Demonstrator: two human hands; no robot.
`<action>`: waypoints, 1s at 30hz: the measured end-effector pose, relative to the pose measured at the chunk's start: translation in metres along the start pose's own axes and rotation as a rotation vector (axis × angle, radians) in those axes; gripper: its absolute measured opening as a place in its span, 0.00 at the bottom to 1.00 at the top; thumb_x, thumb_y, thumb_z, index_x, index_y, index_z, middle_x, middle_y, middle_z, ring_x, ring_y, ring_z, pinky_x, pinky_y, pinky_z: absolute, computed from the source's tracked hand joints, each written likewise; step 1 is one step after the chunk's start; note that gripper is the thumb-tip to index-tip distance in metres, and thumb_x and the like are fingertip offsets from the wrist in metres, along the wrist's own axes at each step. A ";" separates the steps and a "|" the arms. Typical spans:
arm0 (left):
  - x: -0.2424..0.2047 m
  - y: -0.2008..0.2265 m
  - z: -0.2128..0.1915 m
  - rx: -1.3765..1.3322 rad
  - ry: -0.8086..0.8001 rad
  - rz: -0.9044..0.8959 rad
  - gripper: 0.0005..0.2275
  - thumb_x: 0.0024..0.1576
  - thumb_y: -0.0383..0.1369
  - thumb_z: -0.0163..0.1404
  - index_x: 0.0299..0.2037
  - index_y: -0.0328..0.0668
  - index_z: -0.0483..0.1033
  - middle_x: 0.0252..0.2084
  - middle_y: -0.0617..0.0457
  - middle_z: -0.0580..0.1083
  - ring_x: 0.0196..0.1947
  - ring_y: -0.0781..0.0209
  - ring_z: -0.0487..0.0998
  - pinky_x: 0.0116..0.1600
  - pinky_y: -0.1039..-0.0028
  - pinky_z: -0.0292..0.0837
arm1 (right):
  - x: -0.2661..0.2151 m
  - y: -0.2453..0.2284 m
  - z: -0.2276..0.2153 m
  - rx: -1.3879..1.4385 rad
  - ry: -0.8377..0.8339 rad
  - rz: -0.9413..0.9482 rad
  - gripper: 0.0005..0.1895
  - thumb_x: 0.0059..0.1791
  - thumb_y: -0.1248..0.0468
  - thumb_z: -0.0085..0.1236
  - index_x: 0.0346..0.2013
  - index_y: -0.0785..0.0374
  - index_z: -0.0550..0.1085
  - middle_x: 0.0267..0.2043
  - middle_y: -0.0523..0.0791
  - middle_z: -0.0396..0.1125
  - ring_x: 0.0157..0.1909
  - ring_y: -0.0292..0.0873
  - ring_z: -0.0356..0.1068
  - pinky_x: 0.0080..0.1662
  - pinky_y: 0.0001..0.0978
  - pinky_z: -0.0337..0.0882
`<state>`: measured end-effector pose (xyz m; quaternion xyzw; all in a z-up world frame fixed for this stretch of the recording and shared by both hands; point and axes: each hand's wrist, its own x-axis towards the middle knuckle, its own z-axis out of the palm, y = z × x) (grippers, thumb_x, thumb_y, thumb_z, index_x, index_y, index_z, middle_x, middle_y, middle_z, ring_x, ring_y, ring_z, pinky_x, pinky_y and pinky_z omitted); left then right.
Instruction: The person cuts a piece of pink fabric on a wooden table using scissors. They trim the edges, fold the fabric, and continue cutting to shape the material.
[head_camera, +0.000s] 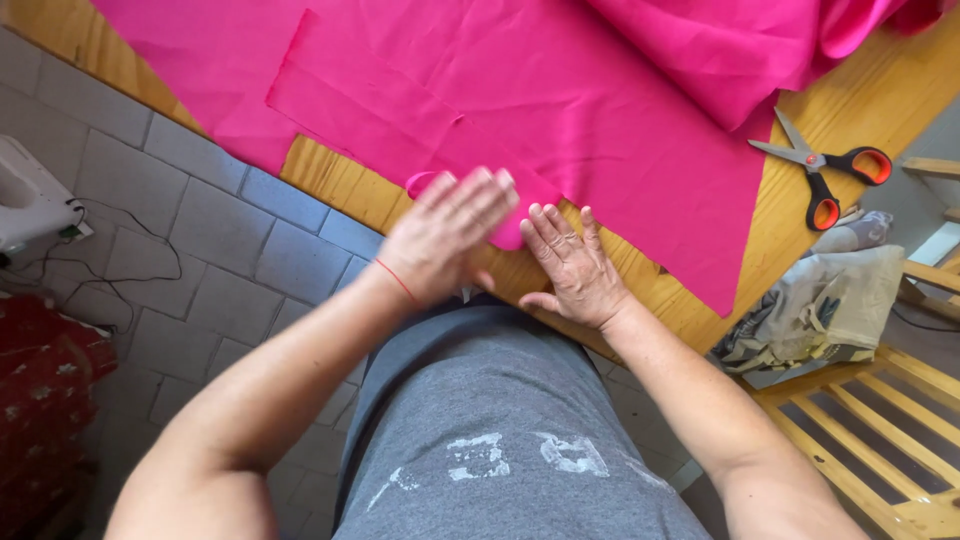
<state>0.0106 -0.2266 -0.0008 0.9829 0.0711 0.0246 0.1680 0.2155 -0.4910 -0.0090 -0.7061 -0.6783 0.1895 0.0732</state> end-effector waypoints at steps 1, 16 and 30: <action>-0.005 0.017 0.008 -0.052 -0.008 0.065 0.61 0.55 0.83 0.32 0.95 0.54 0.50 0.97 0.50 0.49 0.96 0.50 0.47 0.94 0.46 0.34 | 0.000 0.000 0.000 -0.019 0.037 -0.001 0.72 0.47 0.17 0.57 0.95 0.55 0.55 0.98 0.50 0.47 0.97 0.53 0.44 0.91 0.69 0.24; -0.026 0.060 0.044 -0.132 -0.069 0.134 0.61 0.57 0.83 0.25 0.95 0.49 0.50 0.97 0.47 0.50 0.96 0.52 0.45 0.94 0.50 0.32 | -0.006 0.016 -0.009 -0.126 0.077 0.068 0.57 0.59 0.24 0.54 0.94 0.53 0.59 0.97 0.48 0.52 0.97 0.56 0.44 0.87 0.79 0.21; -0.028 0.087 0.042 -0.087 -0.173 0.009 0.66 0.49 0.83 0.43 0.96 0.52 0.44 0.98 0.50 0.47 0.97 0.53 0.41 0.93 0.44 0.21 | 0.001 0.028 -0.027 -0.036 0.018 0.089 0.53 0.58 0.20 0.46 0.93 0.40 0.63 0.96 0.38 0.55 0.98 0.54 0.38 0.87 0.76 0.20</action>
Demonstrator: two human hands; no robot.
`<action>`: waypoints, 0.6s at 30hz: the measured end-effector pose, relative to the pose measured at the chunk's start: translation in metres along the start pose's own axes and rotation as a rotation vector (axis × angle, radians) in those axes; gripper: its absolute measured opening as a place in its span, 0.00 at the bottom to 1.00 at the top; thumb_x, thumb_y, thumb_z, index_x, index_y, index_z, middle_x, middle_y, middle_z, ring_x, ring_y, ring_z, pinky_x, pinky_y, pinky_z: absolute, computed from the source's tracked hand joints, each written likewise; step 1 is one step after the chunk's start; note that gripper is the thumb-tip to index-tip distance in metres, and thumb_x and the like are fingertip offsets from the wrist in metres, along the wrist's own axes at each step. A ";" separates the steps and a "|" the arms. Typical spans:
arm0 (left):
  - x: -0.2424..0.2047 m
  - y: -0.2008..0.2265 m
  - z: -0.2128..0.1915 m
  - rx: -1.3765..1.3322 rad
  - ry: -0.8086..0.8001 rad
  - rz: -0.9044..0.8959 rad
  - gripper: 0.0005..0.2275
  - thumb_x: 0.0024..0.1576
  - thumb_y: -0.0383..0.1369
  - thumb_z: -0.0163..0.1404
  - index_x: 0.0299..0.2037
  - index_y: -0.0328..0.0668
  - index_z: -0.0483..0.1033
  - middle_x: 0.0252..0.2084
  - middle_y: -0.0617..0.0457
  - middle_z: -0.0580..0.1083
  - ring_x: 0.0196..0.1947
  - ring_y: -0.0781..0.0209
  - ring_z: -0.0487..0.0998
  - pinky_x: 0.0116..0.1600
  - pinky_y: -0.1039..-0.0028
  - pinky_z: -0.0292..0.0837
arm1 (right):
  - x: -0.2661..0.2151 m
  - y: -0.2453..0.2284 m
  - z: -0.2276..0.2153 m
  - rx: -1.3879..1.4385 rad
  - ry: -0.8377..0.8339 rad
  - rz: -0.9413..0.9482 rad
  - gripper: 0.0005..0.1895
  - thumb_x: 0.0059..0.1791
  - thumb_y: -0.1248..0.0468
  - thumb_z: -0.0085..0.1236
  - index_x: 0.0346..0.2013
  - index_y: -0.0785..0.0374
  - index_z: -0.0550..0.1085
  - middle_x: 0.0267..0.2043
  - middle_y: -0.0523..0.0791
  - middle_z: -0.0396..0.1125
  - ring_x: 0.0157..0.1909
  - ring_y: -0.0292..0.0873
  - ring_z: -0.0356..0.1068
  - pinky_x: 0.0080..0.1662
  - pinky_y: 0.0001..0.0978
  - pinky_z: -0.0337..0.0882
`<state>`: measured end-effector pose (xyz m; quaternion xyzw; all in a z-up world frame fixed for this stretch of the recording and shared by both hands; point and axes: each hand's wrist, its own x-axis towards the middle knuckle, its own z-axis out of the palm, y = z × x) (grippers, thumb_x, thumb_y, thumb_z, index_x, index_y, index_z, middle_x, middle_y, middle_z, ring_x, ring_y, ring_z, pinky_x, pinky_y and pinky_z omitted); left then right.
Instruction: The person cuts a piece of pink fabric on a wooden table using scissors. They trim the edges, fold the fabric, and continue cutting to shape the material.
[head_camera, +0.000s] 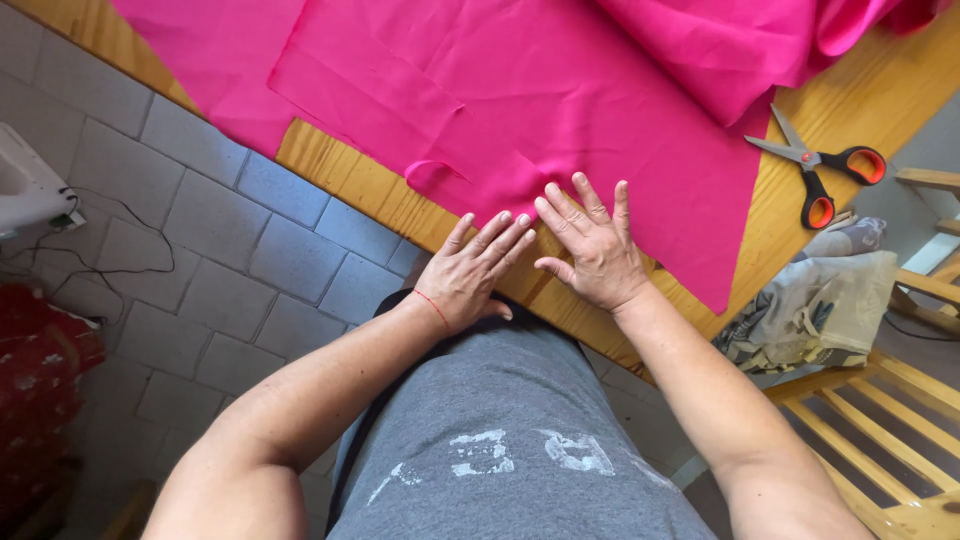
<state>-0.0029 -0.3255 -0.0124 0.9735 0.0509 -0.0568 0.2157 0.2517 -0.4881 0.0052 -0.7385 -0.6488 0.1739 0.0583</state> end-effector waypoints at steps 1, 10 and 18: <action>0.001 -0.001 0.000 -0.010 -0.008 0.009 0.67 0.48 0.82 0.45 0.96 0.53 0.44 0.98 0.51 0.46 0.97 0.53 0.42 0.93 0.44 0.21 | -0.001 -0.002 0.002 -0.019 0.009 -0.003 0.54 0.58 0.20 0.46 0.93 0.41 0.62 0.97 0.38 0.54 0.98 0.54 0.39 0.87 0.75 0.20; 0.003 -0.003 0.001 -0.049 0.012 0.033 0.67 0.48 0.82 0.41 0.96 0.48 0.45 0.98 0.46 0.48 0.97 0.51 0.45 0.94 0.49 0.28 | -0.008 -0.003 0.018 -0.165 0.025 -0.040 0.62 0.54 0.18 0.46 0.95 0.47 0.59 0.99 0.42 0.51 0.98 0.51 0.41 0.90 0.69 0.19; 0.002 0.000 -0.004 -0.005 0.013 0.013 0.69 0.45 0.81 0.57 0.96 0.59 0.44 0.98 0.46 0.47 0.97 0.49 0.44 0.95 0.44 0.30 | -0.007 -0.006 0.024 -0.038 0.038 -0.051 0.62 0.55 0.21 0.47 0.96 0.50 0.55 0.99 0.46 0.46 0.98 0.54 0.37 0.88 0.68 0.18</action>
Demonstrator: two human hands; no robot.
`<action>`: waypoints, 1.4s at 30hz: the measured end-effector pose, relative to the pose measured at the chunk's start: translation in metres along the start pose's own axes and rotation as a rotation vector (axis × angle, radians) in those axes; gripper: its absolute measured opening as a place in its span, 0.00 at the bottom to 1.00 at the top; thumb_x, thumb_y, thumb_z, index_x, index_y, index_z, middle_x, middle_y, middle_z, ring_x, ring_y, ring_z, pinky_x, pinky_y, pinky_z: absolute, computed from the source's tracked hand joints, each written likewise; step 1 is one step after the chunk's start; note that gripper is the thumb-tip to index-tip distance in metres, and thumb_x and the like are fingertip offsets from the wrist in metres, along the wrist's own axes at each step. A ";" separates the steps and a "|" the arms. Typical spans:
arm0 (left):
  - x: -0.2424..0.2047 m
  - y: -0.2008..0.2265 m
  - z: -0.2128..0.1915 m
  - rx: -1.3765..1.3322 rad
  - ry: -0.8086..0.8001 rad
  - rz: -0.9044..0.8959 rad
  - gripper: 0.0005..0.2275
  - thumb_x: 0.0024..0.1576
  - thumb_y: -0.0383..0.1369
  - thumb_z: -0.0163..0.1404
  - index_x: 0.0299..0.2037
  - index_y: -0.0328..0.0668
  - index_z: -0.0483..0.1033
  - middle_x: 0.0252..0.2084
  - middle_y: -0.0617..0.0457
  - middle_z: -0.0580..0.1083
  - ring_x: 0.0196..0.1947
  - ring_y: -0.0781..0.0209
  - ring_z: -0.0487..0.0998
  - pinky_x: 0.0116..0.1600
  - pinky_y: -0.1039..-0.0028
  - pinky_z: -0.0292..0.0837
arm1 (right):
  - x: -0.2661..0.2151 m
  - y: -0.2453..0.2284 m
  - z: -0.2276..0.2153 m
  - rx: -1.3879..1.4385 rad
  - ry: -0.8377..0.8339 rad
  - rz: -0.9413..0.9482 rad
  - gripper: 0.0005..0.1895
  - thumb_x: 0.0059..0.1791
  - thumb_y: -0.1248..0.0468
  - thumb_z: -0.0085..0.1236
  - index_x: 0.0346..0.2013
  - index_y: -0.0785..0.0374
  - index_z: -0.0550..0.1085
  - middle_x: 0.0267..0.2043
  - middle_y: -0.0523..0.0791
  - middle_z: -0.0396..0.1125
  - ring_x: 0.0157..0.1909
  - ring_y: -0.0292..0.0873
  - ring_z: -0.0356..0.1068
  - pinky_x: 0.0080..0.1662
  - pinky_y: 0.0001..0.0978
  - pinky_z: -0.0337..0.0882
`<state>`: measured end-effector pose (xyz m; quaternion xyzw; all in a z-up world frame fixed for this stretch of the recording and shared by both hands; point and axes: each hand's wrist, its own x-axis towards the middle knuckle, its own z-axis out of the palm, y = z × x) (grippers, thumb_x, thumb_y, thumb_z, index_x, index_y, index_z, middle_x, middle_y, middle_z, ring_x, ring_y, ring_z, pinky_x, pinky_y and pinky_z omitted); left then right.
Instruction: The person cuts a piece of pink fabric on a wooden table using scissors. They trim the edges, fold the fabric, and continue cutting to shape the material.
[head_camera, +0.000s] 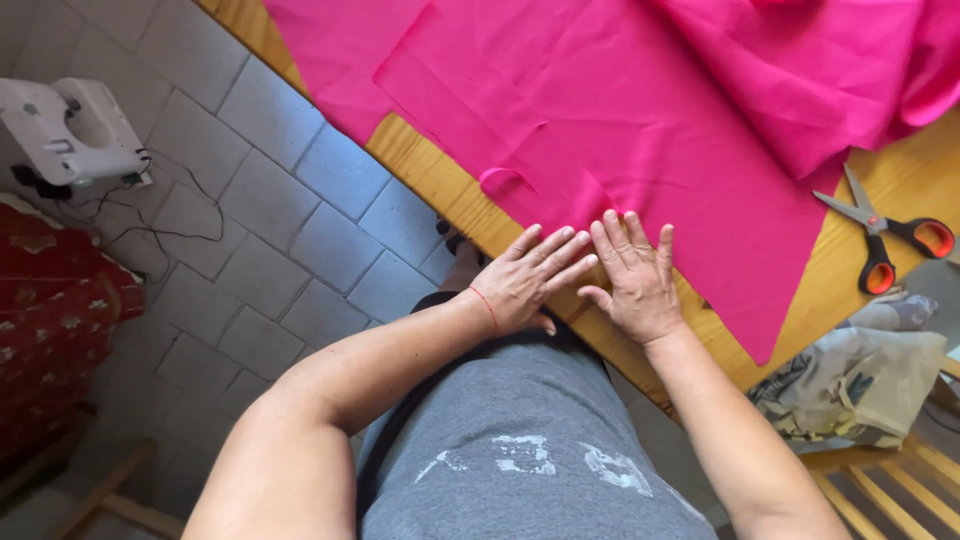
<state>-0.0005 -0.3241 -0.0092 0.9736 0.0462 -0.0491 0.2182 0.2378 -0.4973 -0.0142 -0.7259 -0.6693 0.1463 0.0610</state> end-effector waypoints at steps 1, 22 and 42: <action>0.000 0.001 0.001 -0.026 0.037 0.003 0.66 0.47 0.83 0.47 0.96 0.58 0.44 0.98 0.47 0.47 0.97 0.50 0.46 0.95 0.46 0.30 | -0.001 0.001 0.001 -0.002 -0.002 0.005 0.62 0.55 0.21 0.46 0.96 0.50 0.55 1.00 0.46 0.46 0.98 0.54 0.37 0.88 0.69 0.18; -0.024 -0.192 -0.127 0.089 -0.047 -0.675 0.65 0.58 0.79 0.51 0.96 0.47 0.34 0.99 0.48 0.35 0.97 0.46 0.31 0.93 0.37 0.19 | -0.005 0.007 0.009 -0.030 0.019 -0.039 0.64 0.59 0.16 0.39 0.96 0.56 0.56 0.99 0.48 0.44 0.99 0.54 0.34 0.89 0.72 0.27; -0.004 -0.280 -0.133 0.128 0.465 -0.997 0.14 0.53 0.43 0.82 0.31 0.47 0.91 0.50 0.54 0.74 0.54 0.41 0.70 0.56 0.44 0.71 | -0.004 0.007 0.009 -0.025 0.034 -0.041 0.63 0.60 0.17 0.41 0.96 0.56 0.57 0.99 0.48 0.45 0.98 0.56 0.36 0.89 0.72 0.28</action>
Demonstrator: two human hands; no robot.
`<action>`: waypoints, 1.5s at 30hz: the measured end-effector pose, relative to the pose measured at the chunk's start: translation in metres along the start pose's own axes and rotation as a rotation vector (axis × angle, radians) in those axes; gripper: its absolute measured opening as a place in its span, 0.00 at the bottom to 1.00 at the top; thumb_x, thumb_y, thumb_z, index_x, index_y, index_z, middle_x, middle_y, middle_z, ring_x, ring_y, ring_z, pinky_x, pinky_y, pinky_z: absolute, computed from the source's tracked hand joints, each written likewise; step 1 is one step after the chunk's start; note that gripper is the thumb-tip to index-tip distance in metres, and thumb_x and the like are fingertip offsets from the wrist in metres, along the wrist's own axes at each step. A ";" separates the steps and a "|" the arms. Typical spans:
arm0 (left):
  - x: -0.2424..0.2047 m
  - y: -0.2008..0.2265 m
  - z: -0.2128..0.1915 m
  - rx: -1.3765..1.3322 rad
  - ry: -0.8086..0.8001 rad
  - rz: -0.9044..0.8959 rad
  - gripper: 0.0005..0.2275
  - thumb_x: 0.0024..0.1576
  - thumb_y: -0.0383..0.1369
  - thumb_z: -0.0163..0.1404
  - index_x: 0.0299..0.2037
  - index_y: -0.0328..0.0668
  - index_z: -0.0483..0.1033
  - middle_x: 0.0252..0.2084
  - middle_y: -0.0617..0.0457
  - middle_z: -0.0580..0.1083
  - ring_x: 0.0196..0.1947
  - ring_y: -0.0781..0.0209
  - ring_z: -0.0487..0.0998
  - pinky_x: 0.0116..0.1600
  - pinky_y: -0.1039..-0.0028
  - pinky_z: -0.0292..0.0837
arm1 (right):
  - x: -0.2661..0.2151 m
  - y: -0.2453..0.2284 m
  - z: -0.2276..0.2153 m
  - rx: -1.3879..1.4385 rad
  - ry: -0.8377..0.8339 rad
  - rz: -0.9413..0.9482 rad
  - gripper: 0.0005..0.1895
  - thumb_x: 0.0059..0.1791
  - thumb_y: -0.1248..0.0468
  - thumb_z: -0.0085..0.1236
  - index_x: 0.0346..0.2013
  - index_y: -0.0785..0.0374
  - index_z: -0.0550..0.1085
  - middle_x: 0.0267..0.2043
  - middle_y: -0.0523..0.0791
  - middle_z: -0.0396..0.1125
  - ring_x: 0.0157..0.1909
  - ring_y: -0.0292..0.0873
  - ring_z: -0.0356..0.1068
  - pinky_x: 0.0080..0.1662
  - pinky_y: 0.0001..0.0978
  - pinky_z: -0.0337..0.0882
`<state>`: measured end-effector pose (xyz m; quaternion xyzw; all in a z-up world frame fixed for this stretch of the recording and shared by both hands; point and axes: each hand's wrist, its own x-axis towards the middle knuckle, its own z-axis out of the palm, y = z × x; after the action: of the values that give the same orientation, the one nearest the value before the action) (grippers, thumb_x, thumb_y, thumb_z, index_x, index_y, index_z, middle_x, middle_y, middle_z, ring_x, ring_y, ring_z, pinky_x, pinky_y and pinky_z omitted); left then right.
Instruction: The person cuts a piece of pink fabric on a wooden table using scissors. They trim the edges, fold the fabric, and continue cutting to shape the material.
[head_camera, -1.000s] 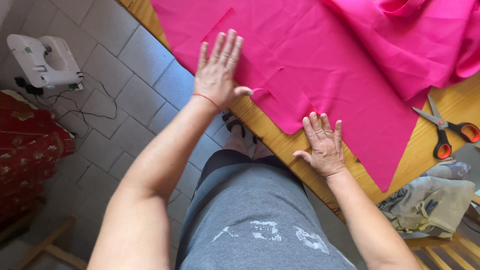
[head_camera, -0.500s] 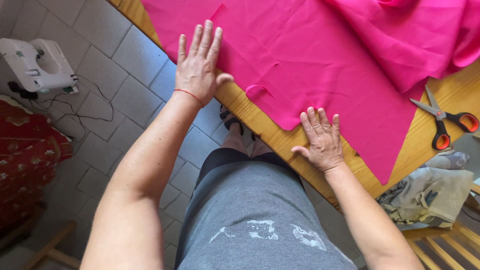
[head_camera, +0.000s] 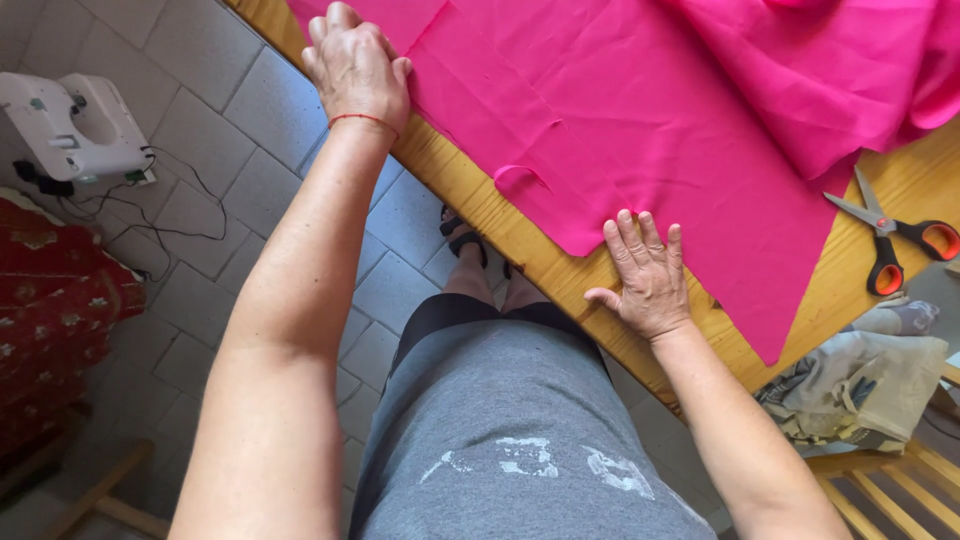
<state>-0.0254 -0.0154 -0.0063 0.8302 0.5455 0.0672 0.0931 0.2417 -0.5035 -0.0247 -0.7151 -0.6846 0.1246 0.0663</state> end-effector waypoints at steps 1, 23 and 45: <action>0.001 -0.004 0.006 -0.008 0.007 -0.003 0.12 0.53 0.43 0.81 0.32 0.51 0.93 0.50 0.54 0.74 0.54 0.41 0.70 0.56 0.45 0.73 | 0.000 0.000 0.000 -0.001 0.001 0.003 0.63 0.59 0.17 0.42 0.95 0.56 0.57 0.99 0.48 0.46 0.98 0.56 0.37 0.89 0.72 0.29; 0.008 -0.002 0.011 0.067 -0.045 0.042 0.13 0.59 0.43 0.77 0.33 0.43 0.92 0.58 0.50 0.75 0.59 0.36 0.69 0.61 0.41 0.76 | 0.001 0.000 0.000 -0.005 -0.001 0.000 0.63 0.59 0.18 0.46 0.95 0.57 0.58 0.98 0.50 0.47 0.98 0.57 0.38 0.89 0.72 0.30; 0.007 -0.015 -0.001 -0.047 0.016 0.084 0.11 0.62 0.40 0.76 0.32 0.51 0.88 0.54 0.49 0.75 0.55 0.37 0.71 0.56 0.41 0.79 | 0.002 -0.001 -0.001 -0.003 0.000 -0.004 0.62 0.60 0.18 0.44 0.95 0.57 0.58 0.98 0.49 0.47 0.98 0.57 0.37 0.90 0.71 0.31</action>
<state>-0.0362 -0.0035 -0.0084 0.8493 0.5093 0.0905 0.1053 0.2408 -0.5017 -0.0231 -0.7140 -0.6861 0.1233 0.0656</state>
